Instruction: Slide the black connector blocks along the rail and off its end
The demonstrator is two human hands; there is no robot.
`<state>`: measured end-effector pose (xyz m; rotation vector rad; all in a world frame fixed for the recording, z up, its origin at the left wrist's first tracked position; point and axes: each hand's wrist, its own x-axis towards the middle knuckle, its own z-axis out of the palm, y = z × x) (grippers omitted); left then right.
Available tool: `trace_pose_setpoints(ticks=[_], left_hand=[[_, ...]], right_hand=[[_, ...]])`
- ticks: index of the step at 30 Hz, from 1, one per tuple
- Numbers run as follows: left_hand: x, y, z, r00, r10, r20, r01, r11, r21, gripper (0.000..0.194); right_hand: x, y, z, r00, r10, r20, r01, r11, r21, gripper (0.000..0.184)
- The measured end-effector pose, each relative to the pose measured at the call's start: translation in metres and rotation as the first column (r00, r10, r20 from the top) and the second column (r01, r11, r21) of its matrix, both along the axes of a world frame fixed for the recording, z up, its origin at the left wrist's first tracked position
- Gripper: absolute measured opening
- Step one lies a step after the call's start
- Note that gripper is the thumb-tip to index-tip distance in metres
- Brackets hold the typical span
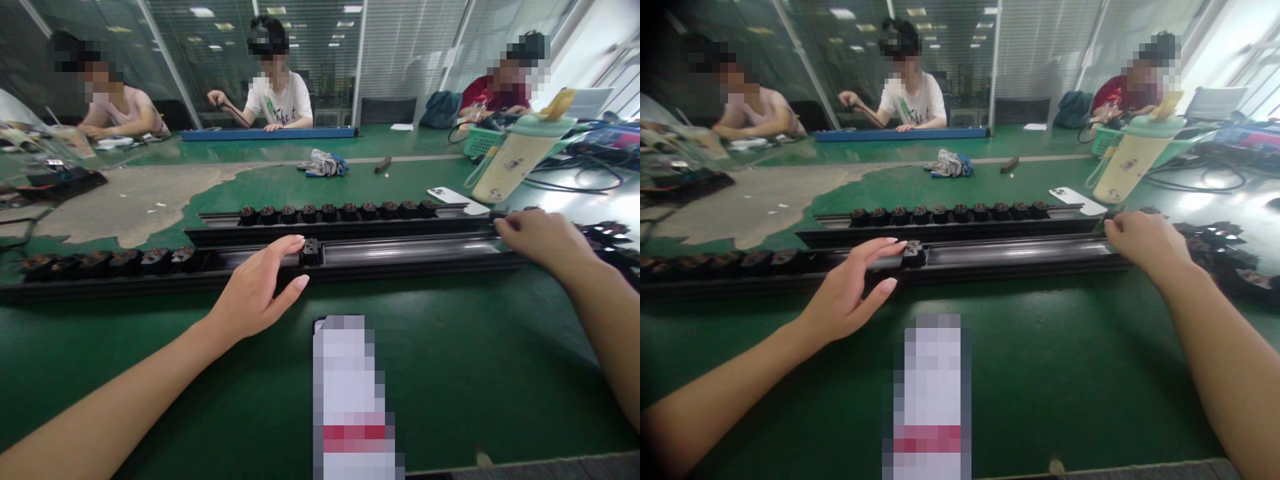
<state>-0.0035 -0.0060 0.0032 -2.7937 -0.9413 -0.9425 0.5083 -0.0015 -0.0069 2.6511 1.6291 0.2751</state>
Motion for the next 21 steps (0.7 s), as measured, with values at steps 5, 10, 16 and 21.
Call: trace_pose_setpoints(ticks=[5, 10, 16, 21], left_hand=[[0.0000, 0.0011, -0.0010, 1.000, -0.001, -0.024, 0.000, 0.999, -0.041, 0.049], [0.0011, 0.0001, 0.0017, 0.999, -0.009, -0.038, 0.007, 0.998, -0.063, 0.050], [0.0025, -0.0015, 0.0041, 0.998, -0.025, -0.063, 0.020, 0.996, -0.088, 0.052], [0.0024, -0.0004, 0.0026, 0.996, -0.045, -0.080, 0.037, 0.995, -0.092, 0.054]], right_hand=[[-0.0009, 0.0002, 0.0003, 1.000, 0.009, 0.005, -0.009, 1.000, 0.016, 0.056], [-0.0022, -0.0003, 0.0012, 1.000, -0.008, 0.011, 0.008, 1.000, -0.007, 0.057], [-0.0029, -0.0007, 0.0017, 1.000, -0.010, 0.010, 0.010, 1.000, -0.015, 0.057], [-0.0039, -0.0005, 0.0028, 1.000, -0.008, 0.008, 0.008, 1.000, -0.026, 0.058]])
